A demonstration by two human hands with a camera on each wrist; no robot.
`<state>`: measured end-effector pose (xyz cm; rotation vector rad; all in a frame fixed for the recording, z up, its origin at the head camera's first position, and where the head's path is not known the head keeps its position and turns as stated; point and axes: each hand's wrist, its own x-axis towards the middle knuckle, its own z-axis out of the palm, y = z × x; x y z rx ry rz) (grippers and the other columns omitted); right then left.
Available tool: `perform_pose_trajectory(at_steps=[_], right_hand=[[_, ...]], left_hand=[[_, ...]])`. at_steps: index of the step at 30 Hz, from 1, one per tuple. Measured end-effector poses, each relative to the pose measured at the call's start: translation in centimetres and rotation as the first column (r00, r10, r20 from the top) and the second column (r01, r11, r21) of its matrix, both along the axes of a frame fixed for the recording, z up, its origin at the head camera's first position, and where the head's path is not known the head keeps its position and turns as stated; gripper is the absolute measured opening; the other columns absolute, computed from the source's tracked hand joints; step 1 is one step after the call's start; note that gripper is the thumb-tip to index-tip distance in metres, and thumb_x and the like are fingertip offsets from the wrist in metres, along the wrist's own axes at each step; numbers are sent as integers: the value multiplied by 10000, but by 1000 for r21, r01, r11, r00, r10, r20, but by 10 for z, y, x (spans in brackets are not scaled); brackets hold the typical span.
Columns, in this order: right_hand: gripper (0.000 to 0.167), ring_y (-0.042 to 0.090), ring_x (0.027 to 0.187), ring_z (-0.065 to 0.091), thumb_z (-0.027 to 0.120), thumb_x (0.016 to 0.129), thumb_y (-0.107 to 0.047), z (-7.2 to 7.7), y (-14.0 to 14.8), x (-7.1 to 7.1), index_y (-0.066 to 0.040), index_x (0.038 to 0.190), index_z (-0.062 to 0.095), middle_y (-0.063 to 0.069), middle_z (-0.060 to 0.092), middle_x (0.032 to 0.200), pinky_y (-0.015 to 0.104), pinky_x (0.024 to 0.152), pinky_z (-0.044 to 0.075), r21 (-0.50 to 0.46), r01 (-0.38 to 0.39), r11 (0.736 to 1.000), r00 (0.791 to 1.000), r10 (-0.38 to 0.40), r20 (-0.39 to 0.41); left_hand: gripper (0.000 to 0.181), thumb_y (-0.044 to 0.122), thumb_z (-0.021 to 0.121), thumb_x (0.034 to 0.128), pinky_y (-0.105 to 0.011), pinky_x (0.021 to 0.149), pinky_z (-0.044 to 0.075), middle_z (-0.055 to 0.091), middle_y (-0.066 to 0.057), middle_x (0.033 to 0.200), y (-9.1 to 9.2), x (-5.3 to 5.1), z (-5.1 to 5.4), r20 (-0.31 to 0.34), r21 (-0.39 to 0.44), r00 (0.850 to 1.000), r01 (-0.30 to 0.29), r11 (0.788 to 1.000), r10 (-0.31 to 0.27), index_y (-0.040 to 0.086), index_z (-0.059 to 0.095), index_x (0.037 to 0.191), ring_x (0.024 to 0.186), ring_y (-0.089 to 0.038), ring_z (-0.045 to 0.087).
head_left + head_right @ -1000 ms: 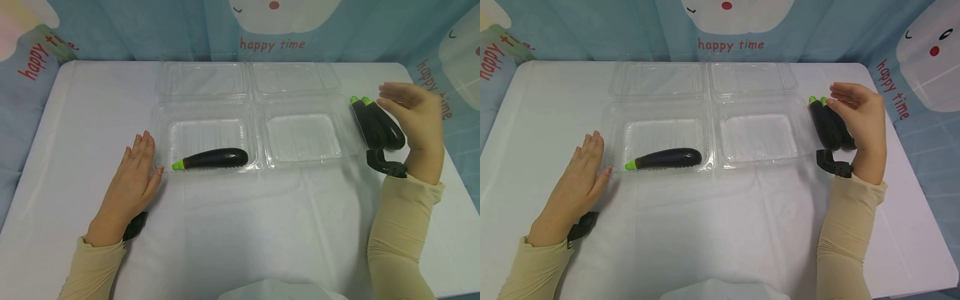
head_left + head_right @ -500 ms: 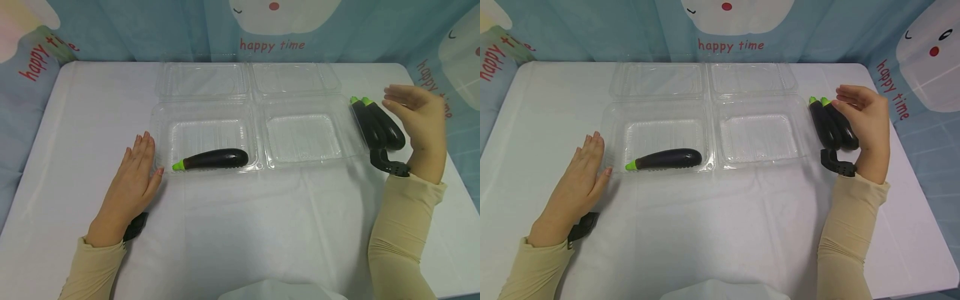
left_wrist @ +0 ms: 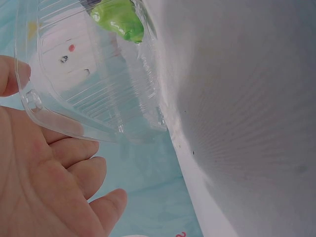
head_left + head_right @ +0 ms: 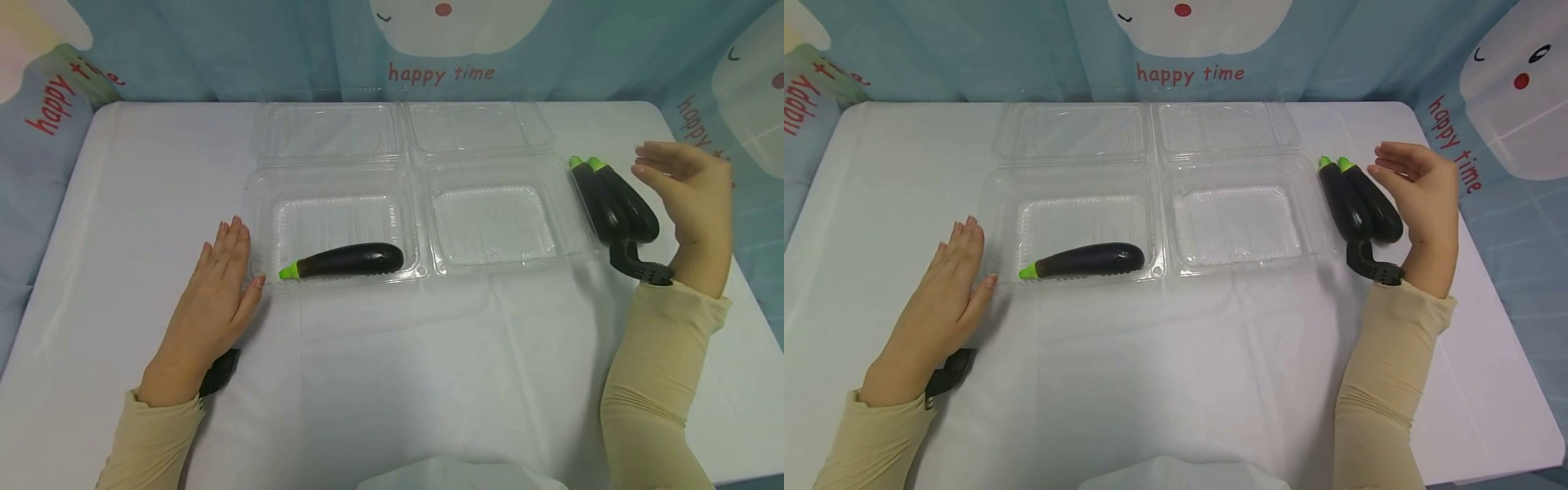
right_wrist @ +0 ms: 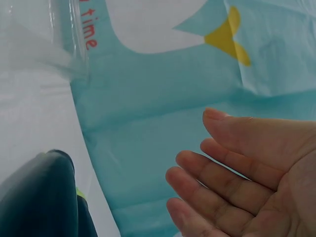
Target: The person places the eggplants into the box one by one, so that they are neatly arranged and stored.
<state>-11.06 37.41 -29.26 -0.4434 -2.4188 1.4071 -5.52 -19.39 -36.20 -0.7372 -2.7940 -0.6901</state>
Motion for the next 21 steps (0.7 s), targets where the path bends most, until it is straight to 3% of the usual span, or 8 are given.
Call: perform_pose_trajectory(at_steps=[7, 21], right_hand=[[343, 8, 907, 593, 651, 861, 9, -3, 7, 1, -49, 1199, 644, -124, 657, 995, 120, 873, 431, -27, 17, 999, 1000, -16, 21], [360, -35, 906, 564, 627, 888, -32, -13, 18, 2, -90, 1244, 620, -154, 628, 1039, 199, 1005, 369, 47, 64, 997, 995, -67, 79]], left_hand=[[610, 306, 353, 1011, -480, 1140, 103, 160, -215, 1532, 0, 0, -1, -8, -1, 1000, 0, 1000, 0, -72, 195, 1463, 1418, -325, 135], [621, 338, 335, 1018, -475, 1141, 104, 165, -214, 1531, 1, 0, 0, -15, 1, 1000, -1, 1000, 1, -74, 198, 1461, 1416, -326, 141]])
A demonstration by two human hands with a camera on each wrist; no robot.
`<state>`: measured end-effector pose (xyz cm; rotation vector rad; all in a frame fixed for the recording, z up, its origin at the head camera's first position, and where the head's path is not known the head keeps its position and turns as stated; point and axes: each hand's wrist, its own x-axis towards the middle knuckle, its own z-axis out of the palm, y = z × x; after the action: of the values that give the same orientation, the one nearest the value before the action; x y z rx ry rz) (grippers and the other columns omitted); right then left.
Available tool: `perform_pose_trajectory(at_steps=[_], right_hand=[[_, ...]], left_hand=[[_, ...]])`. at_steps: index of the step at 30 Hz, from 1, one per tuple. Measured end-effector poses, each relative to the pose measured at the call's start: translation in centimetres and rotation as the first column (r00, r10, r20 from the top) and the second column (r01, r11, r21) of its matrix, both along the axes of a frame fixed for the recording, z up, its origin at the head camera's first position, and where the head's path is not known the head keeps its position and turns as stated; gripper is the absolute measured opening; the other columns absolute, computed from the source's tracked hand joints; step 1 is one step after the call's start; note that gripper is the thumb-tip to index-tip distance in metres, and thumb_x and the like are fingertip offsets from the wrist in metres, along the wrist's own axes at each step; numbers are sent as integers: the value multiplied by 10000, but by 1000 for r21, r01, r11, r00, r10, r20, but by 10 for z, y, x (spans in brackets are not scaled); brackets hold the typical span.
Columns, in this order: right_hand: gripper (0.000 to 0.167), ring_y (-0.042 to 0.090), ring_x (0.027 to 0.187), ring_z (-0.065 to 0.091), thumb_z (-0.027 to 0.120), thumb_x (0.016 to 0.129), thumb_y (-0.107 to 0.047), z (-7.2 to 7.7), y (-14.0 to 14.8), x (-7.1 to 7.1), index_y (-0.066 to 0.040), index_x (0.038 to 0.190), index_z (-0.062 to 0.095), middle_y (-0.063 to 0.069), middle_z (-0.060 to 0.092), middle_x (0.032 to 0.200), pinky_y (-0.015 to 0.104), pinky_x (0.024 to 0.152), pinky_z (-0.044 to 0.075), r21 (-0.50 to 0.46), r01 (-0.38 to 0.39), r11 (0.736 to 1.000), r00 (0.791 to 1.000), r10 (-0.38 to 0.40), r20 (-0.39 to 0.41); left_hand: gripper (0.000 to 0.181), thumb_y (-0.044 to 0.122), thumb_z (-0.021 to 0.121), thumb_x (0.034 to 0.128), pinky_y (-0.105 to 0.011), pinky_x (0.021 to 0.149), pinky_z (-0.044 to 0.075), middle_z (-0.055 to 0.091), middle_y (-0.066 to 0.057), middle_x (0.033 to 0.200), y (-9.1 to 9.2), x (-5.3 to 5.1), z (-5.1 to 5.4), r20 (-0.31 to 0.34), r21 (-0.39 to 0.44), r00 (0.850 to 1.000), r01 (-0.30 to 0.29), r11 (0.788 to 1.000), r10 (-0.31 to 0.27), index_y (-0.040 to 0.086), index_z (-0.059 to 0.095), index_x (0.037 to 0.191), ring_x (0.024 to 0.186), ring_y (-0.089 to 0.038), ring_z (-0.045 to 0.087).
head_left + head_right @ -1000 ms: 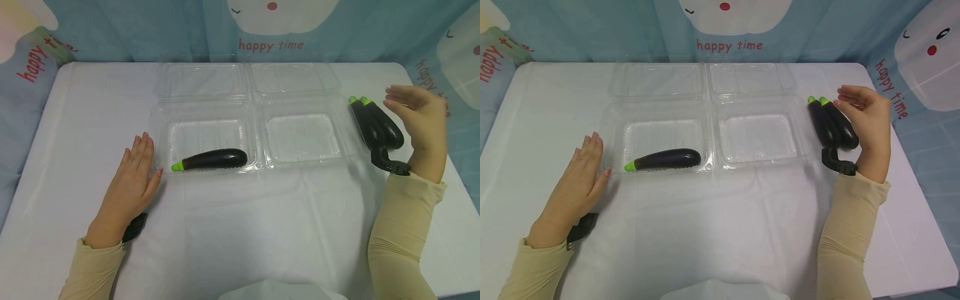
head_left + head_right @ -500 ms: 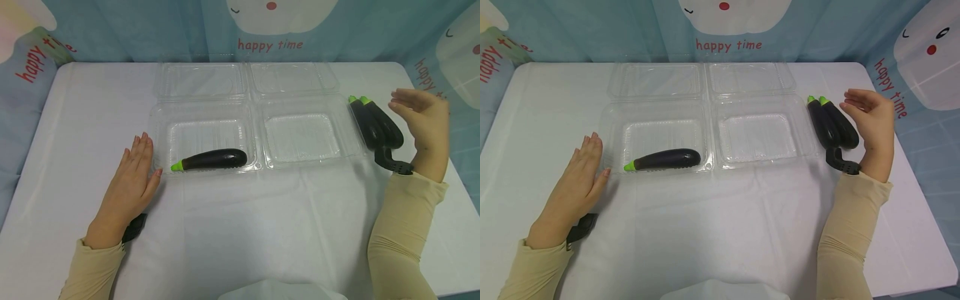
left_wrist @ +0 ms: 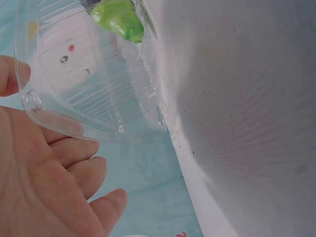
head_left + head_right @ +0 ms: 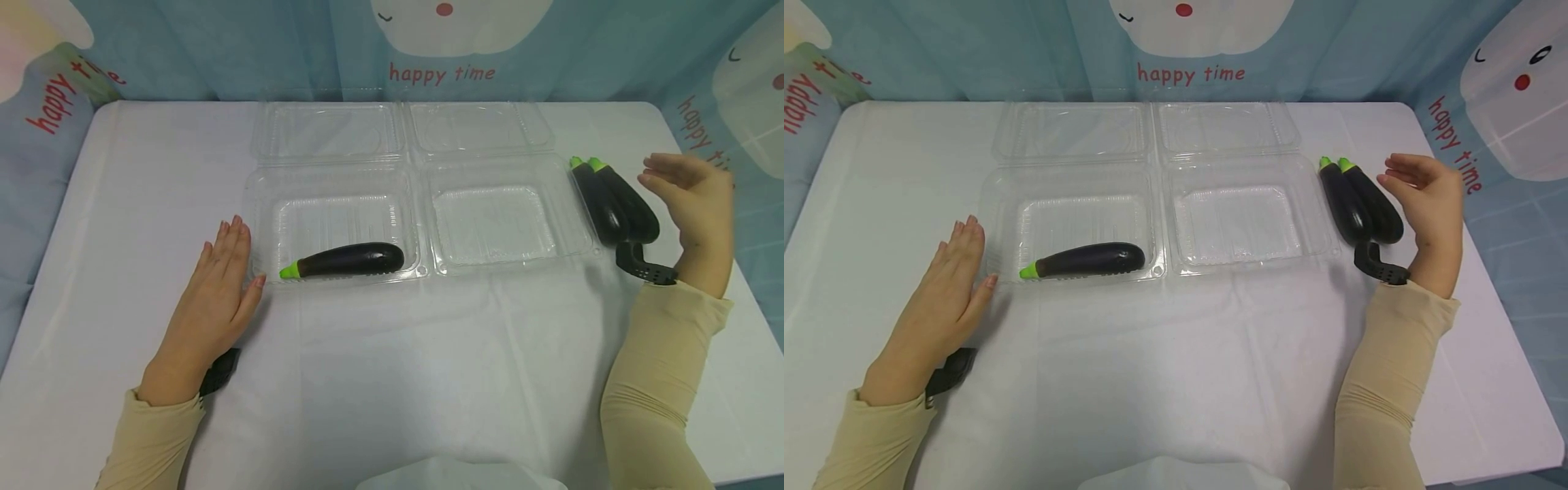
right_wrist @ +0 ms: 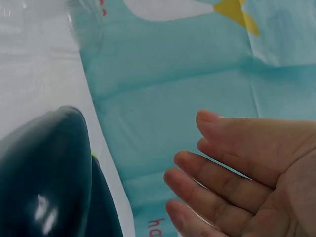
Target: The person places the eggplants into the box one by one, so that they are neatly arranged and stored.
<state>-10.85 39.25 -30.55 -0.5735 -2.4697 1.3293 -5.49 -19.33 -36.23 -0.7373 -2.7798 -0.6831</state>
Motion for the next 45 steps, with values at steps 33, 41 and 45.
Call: perform_pose_trajectory(at_steps=[33, 41, 45], right_hand=[[444, -81, 884, 512, 680, 876, -182, -24, 28, 7, -135, 1305, 575, -264, 587, 977, 39, 762, 390, 24, -108, 994, 978, 102, 182], [532, -45, 1006, 513, 699, 856, -294, -46, 52, 1, -175, 1350, 541, -133, 576, 1237, 136, 924, 396, 67, -121, 990, 967, 102, 232], [559, -19, 1073, 512, 737, 816, -342, -65, 74, -6, -251, 1336, 552, -139, 566, 1264, 180, 985, 373, 69, -98, 993, 968, 79, 237]], left_hand=[[613, 328, 347, 1013, -520, 1127, 119, 191, -219, 1523, 0, 0, 1, -6, -22, 1000, -17, 1000, 17, -76, 220, 1456, 1413, -323, 160], [601, 299, 379, 1001, -516, 1129, 116, 221, -215, 1515, -1, -1, 2, 0, -55, 999, -45, 997, 45, -79, 246, 1449, 1415, -293, 168], [594, 269, 404, 989, -517, 1130, 109, 234, -222, 1508, -1, 0, 3, 7, -68, 998, -56, 996, 57, -85, 257, 1443, 1414, -293, 174]])
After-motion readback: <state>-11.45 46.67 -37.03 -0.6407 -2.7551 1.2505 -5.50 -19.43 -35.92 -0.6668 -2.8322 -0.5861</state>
